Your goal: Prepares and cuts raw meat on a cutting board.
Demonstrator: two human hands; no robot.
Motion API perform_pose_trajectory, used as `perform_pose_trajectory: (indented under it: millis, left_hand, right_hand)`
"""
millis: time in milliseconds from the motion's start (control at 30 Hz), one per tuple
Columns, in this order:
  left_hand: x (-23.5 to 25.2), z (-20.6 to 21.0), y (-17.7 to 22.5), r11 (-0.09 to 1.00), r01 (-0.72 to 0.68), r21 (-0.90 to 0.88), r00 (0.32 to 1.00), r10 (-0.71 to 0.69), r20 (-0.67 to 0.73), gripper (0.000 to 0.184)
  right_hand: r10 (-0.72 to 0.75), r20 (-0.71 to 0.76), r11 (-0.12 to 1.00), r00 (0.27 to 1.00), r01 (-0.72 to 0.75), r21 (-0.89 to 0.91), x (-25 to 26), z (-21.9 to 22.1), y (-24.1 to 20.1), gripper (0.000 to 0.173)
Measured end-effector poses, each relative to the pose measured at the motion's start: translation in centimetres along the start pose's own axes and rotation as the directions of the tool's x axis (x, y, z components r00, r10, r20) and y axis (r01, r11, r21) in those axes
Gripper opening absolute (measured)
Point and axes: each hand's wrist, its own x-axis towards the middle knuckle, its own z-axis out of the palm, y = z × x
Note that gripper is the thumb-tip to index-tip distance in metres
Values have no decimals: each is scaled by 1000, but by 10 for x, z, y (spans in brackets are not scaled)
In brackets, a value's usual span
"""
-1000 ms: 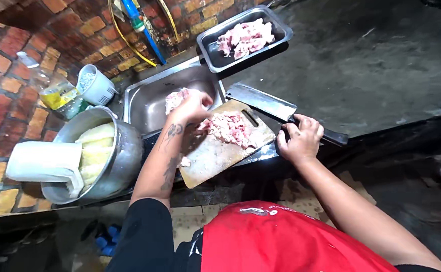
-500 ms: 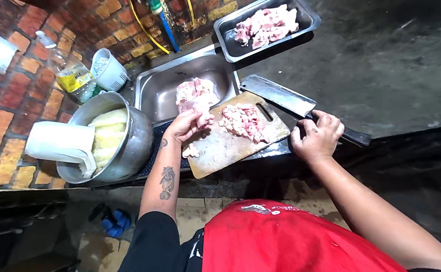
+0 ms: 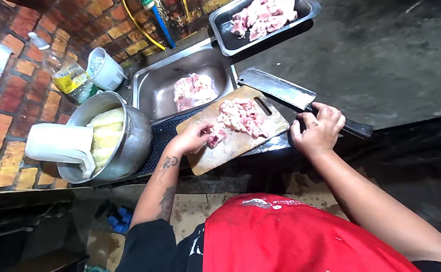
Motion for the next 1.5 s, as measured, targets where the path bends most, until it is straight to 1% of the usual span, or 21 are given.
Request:
perform_pose_trajectory:
  millis: [100, 133, 233, 267, 367, 500, 600, 667, 733, 767, 867, 967, 1000, 1033, 1067, 1133, 1167, 1233, 1300, 1400, 1500]
  left_hand:
    - [11, -8, 0, 999, 54, 4, 989, -53, -142, 32]
    - [16, -8, 4, 995, 92, 44, 986, -85, -140, 34]
    - [29, 3, 21, 926, 264, 268, 964, -258, -61, 62]
    - [33, 10, 25, 903, 287, 319, 957, -287, -47, 66]
    - [43, 24, 29, 888, 304, 345, 950, -311, -35, 62]
    - [46, 26, 20, 941, 296, 162, 954, -299, -10, 47]
    - [37, 20, 14, 949, 234, -211, 971, -239, 1, 40]
    - [25, 20, 13, 834, 133, -535, 985, -170, -21, 58]
    - [16, 21, 16, 685, 64, -726, 993, -117, -22, 78]
    - [12, 23, 16, 630, 52, -775, 993, -117, -29, 74]
    - [5, 34, 17, 507, 26, -861, 983, -171, -72, 37]
    - [1, 44, 7, 436, -7, -900, 984, -156, -83, 27]
    - [2, 48, 4, 463, 2, -886, 979, -183, -94, 25]
    - [2, 51, 2, 541, 34, -840, 968, -227, -107, 24]
    - [4, 55, -1, 659, 86, -748, 955, -267, -126, 23]
    - [4, 58, -9, 867, 186, -462, 929, -309, -204, 23]
    - [1, 59, -11, 925, 208, -317, 917, -298, -266, 24]
    - [-8, 57, -6, 966, 244, -85, 909, -258, -328, 31]
    - [-14, 59, -1, 965, 254, 62, 911, -217, -351, 32]
    - [-19, 68, 4, 964, 235, 123, 915, -177, -362, 30]
    - [-26, 82, 11, 956, 268, 123, 907, -207, -367, 30]
  right_hand:
    - [1, -1, 1000, 1000, -1, -4, 0, -1, -2, 45]
    - [4, 8, 1000, 1000, -4, -5, 0, -2, -2, 45]
    - [13, 19, 1000, 1000, -13, -5, 0, -5, -5, 44]
    - [15, 20, 1000, 1000, -15, -4, -1, -5, -5, 44]
    - [13, 16, 1000, 1000, -13, -3, -1, -5, -5, 44]
    - [3, 11, 1000, 1000, -3, -5, -1, -3, -3, 44]
    - [-6, 8, 1000, 1000, 6, 6, -2, -2, -1, 44]
    - [-19, 3, 1000, 1000, 19, 10, -2, -4, -2, 44]
    - [-22, 2, 1000, 1000, 22, 9, -2, -3, -2, 44]
    - [-22, 1, 1000, 1000, 22, 5, -1, -3, -1, 44]
    - [-27, 8, 1000, 1000, 27, -2, -1, -3, -1, 44]
    - [-20, 33, 1000, 999, 20, -14, 0, -4, 0, 43]
    - [-15, 53, 1000, 999, 16, -20, 1, -5, -1, 43]
    - [-16, 76, 1000, 997, 18, -24, 2, -8, -1, 44]
    - [-23, 99, 999, 995, 26, -30, 5, -12, -1, 45]
    - [-31, 158, 999, 987, 37, -37, 15, -23, 1, 49]
    - [-15, 200, 999, 980, 20, -25, 22, -30, 1, 53]
    - [65, 299, 998, 952, -66, -8, 37, -41, 2, 64]
    - [130, 396, 990, 909, -138, -7, 53, -48, 2, 62]
    - [182, 497, 982, 848, -185, -43, 73, -50, 4, 56]
    - [209, 521, 976, 828, -213, -52, 78, -54, -1, 59]
